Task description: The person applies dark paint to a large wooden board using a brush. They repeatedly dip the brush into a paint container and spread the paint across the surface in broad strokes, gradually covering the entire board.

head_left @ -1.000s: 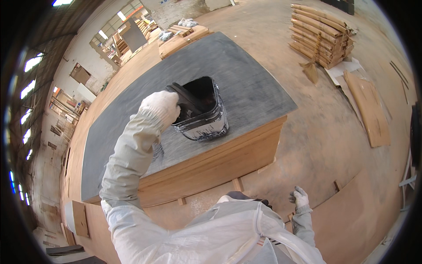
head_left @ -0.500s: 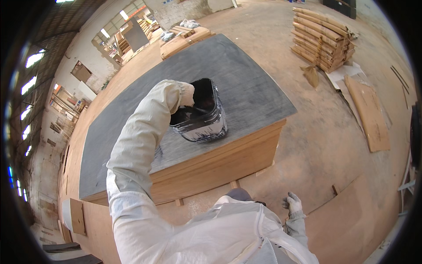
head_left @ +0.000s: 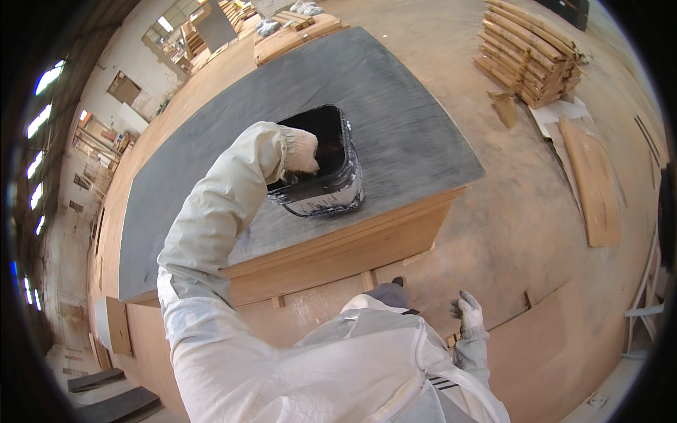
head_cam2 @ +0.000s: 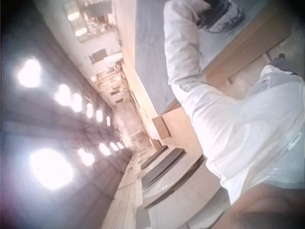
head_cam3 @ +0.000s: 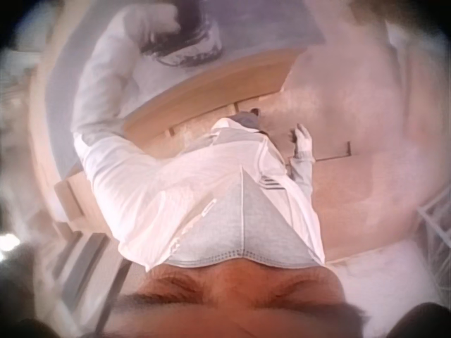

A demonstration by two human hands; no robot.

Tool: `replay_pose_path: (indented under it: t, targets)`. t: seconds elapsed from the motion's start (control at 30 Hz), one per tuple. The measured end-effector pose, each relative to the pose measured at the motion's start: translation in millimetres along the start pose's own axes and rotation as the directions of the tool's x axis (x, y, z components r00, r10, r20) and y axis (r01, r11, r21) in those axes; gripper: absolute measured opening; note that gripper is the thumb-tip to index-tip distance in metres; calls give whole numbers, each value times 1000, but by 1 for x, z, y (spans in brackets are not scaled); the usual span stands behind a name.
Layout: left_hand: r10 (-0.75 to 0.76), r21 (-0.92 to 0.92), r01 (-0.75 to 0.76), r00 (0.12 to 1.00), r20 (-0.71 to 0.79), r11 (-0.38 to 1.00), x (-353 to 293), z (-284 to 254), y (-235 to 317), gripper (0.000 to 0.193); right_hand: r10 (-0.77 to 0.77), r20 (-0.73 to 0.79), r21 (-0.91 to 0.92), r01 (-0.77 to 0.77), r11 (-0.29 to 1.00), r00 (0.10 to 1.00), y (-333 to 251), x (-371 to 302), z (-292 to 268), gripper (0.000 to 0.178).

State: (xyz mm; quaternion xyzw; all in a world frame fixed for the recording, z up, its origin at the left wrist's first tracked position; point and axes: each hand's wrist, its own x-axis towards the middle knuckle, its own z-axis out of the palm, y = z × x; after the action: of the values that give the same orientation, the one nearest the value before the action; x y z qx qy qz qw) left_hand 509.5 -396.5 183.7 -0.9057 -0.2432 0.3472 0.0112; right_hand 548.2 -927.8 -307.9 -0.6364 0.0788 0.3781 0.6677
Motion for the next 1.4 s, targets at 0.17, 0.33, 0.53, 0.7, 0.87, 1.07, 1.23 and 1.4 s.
replay_pose_path:
  t: [0.17,0.33,0.53,0.7,0.87,1.07,1.23,1.4]
  targets:
    - [-6,3,6,993,-114,1000,-6,8,-8,38,-90,93,-104,99,990,992,-52,30,41,50]
    - [-45,13,48,982,-182,999,5,28,-24,39,-204,232,-166,245,955,951,-133,42,101,48]
    - [-6,-133,-5,996,-84,991,-11,15,-25,35,-218,491,-254,377,891,844,-237,22,172,50]
    - [94,-214,-145,969,-230,966,-33,36,-44,31,-124,708,-239,401,884,695,-280,11,237,52]
    - [-58,-384,-309,709,-702,870,-73,66,-59,19,-100,762,-201,381,902,640,-296,16,297,61]
    - [-810,-909,-406,502,-302,87,-103,202,-42,19,-82,791,-179,357,917,606,-304,26,326,75]
    - [-843,-767,-553,537,-30,-325,-28,290,35,39,-29,839,-88,188,978,543,-317,12,319,75]
    - [-768,-258,-747,640,-27,-613,25,298,67,51,-28,863,-223,429,875,505,-319,32,317,72]
